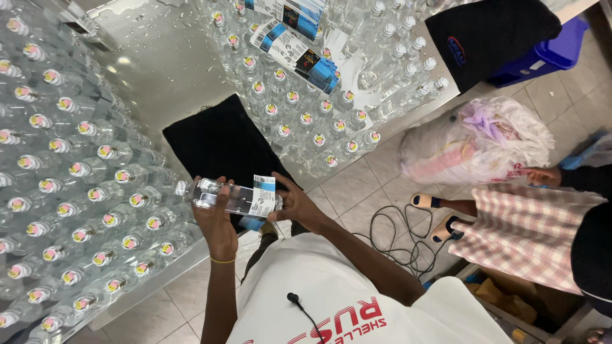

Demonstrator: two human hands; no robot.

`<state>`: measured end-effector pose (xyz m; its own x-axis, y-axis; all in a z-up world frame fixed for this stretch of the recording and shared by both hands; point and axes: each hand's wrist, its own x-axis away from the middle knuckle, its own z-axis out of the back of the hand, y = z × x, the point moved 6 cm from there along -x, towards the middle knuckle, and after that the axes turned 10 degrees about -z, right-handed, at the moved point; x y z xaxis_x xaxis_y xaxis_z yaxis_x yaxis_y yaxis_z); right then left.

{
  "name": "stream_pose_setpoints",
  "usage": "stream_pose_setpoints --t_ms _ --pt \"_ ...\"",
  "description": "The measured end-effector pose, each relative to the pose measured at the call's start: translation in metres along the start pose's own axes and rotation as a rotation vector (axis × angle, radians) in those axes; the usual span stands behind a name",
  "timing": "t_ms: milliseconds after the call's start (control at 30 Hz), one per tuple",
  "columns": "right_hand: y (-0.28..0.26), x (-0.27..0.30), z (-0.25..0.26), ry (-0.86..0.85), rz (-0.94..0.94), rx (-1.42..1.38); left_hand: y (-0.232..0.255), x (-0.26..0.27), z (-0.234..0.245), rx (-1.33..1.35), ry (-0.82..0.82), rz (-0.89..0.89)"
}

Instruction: The person stands at a table filled with clear plastic bottles and applies white labels to them. They pick up a bottle, wrap a label around its body, smooth it down, and then place the labeled bottle back onto the table among the others.

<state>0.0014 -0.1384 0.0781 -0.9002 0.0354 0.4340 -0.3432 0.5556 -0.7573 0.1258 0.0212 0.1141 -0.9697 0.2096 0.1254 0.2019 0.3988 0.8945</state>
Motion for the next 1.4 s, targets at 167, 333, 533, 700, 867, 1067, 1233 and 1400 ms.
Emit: stream_pose_setpoints --t_ms 167,333,533,700,867,1067,1233,1400 --pt "-0.029 0.016 0.003 0.494 0.193 0.528 -0.018 -0.01 0.009 0.018 0.377 -0.03" --pt "-0.042 0.026 -0.048 0.408 0.674 1.361 0.004 0.003 -0.014 -0.017 0.338 -0.09" --pt "-0.04 0.005 -0.041 0.262 0.498 1.32 0.026 0.01 -0.031 -0.052 0.265 -0.111" --pt "-0.075 -0.005 -0.057 0.059 0.112 1.068 0.042 0.006 -0.036 -0.066 0.171 -0.123" --pt "-0.079 -0.023 -0.053 -0.055 0.088 0.837 0.054 -0.009 -0.047 -0.207 0.014 -0.166" --pt "-0.056 -0.052 -0.017 0.038 0.194 0.394 0.12 0.007 -0.079 -0.435 -0.056 -0.569" --pt "-0.141 -0.043 -0.041 0.011 0.367 0.163 0.086 0.058 -0.105 -0.716 -0.078 -0.745" --pt "-0.153 -0.044 -0.048 -0.129 0.379 0.047 0.044 0.05 -0.138 -0.919 -0.179 -0.75"
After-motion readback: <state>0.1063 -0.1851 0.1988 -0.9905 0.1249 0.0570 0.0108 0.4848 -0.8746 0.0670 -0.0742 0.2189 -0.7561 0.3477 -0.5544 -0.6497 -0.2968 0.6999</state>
